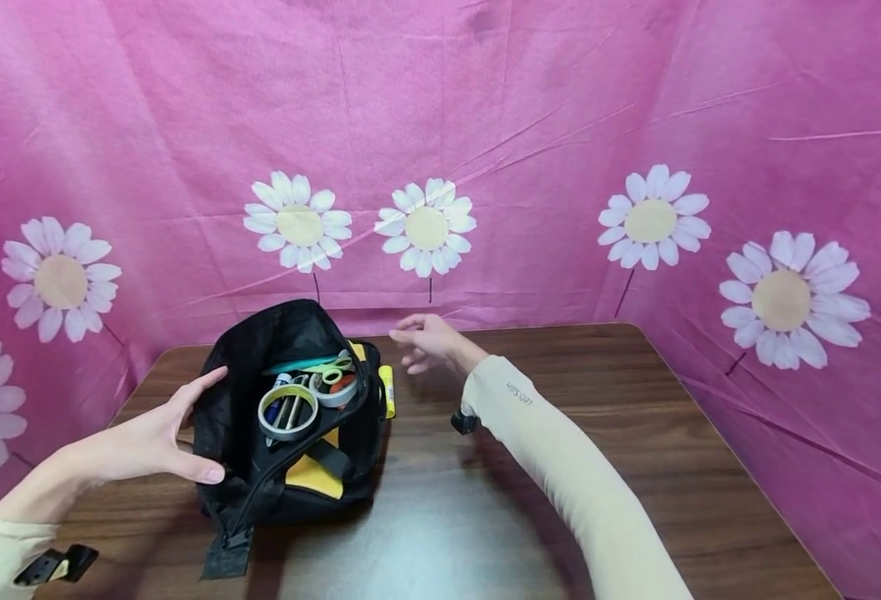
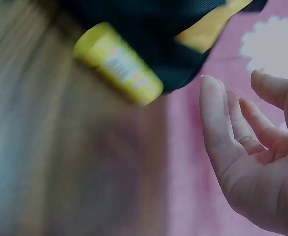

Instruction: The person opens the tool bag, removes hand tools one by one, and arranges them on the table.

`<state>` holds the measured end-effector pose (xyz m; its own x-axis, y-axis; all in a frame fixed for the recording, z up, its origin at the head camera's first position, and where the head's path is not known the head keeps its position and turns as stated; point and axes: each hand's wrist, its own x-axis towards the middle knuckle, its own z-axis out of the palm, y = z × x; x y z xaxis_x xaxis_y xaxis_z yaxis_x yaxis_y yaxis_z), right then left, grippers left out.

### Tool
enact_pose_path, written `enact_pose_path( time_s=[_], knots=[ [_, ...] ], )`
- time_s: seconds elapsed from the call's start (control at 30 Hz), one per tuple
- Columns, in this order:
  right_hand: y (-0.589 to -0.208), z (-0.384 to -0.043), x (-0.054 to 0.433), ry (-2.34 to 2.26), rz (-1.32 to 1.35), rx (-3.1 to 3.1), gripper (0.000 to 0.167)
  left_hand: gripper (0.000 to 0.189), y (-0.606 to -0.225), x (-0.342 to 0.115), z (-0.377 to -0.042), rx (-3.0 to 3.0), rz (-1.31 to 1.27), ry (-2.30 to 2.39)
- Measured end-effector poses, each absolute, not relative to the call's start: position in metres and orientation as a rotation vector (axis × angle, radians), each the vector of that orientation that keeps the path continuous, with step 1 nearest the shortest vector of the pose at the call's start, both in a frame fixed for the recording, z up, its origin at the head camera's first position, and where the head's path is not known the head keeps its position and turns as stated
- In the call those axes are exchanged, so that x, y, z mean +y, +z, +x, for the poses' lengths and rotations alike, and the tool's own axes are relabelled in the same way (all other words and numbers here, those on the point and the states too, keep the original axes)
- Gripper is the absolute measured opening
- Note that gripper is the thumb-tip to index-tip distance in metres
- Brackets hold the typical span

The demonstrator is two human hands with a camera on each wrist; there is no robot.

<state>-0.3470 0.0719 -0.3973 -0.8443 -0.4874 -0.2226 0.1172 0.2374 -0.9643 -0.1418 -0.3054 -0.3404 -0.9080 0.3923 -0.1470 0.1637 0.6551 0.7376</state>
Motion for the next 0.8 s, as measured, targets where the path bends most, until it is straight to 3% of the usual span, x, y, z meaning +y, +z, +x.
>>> enact_pose_path(
  time_s=[0.23, 0.43, 0.6, 0.8],
  knots=[
    [-0.319, -0.328, 0.043, -1.629, -0.557, 1.994, 0.043, 0.122, -0.339, -0.303, -0.142, 2.595, 0.439, 1.096],
    [-0.276, -0.305, 0.009, -1.612, -0.71, 1.916, 0.042, 0.123, -0.336, -0.302, -0.142, 2.6, 0.436, 1.088],
    [-0.271, -0.292, -0.022, -1.646, -0.722, 1.813, 0.037, 0.124, -0.338, -0.301, -0.141, 2.604, 0.442, 1.093],
    [-0.294, -0.289, -0.047, -1.677, -0.628, 1.748, 0.041, 0.124, -0.34, -0.3, -0.141, 2.604, 0.443, 1.101]
  ],
)
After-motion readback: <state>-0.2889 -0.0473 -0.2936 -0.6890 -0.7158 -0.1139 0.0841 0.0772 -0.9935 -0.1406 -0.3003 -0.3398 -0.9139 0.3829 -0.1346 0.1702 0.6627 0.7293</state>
